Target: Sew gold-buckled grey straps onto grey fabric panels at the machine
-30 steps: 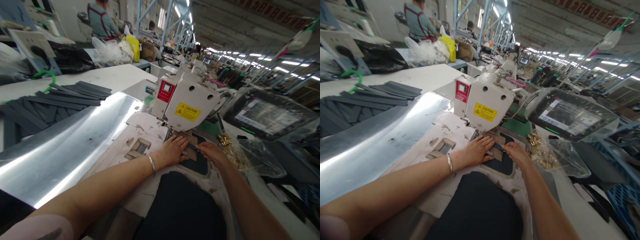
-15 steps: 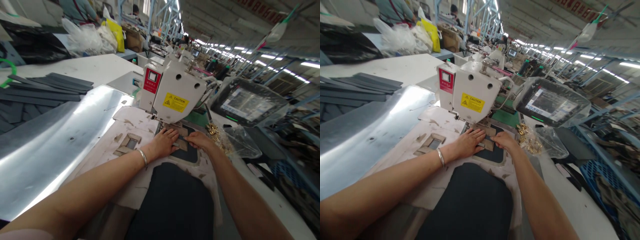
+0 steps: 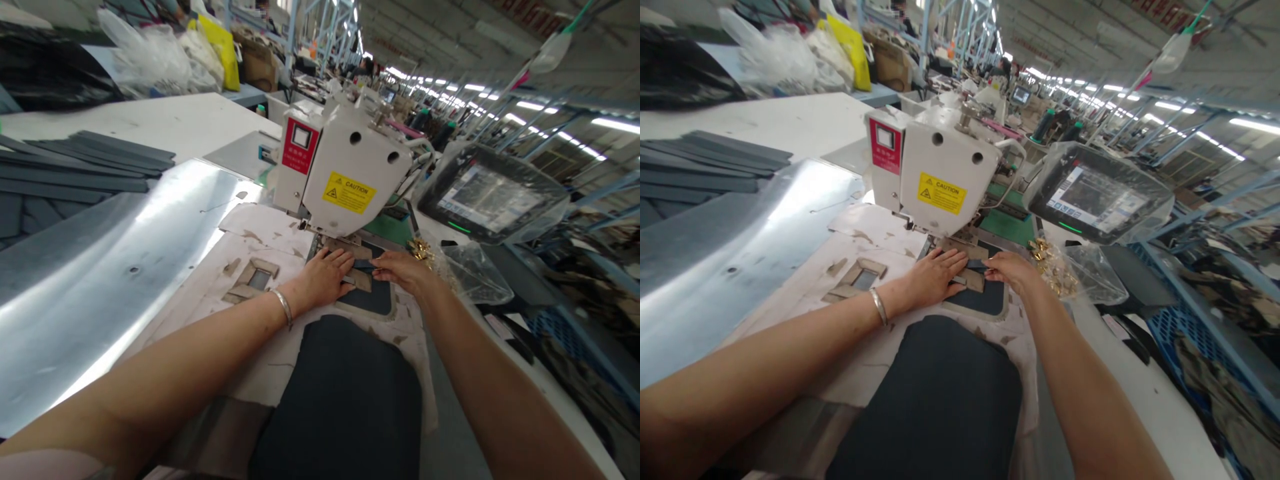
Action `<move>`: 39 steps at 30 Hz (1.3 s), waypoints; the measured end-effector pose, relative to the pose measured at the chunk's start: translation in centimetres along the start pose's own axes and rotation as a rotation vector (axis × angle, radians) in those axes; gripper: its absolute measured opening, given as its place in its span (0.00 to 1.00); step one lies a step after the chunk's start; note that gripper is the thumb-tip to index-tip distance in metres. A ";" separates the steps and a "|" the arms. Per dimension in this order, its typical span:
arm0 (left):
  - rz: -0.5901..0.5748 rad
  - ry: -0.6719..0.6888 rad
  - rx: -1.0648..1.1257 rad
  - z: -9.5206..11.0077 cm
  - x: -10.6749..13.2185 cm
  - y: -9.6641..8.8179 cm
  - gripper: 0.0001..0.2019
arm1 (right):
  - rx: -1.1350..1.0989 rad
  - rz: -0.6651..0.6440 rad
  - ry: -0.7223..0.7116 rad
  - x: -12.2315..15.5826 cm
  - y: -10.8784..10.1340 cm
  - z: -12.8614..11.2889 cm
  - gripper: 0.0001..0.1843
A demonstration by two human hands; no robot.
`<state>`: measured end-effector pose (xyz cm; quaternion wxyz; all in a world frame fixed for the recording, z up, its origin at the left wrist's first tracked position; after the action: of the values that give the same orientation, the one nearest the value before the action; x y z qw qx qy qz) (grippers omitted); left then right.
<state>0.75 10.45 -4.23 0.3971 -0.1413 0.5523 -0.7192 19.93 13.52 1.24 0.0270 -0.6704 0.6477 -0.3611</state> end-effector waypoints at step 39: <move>-0.004 -0.005 0.012 -0.3 -0.2 0.4 0.28 | -0.131 0.124 0.124 0.0 1.1 2.0 0.17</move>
<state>0.84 10.83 -4.62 0.3979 -0.1419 0.5468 -0.7229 20.04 12.47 -0.77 -0.0345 -0.6056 0.7106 -0.3565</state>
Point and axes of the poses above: each hand's wrist, its own x-axis away from the middle knuckle, its own y-axis out of the palm, z = x × y, the point moved 1 cm from there along -x, towards the middle knuckle, and after that the axes turned 12 degrees about x, right-handed, at the moved point
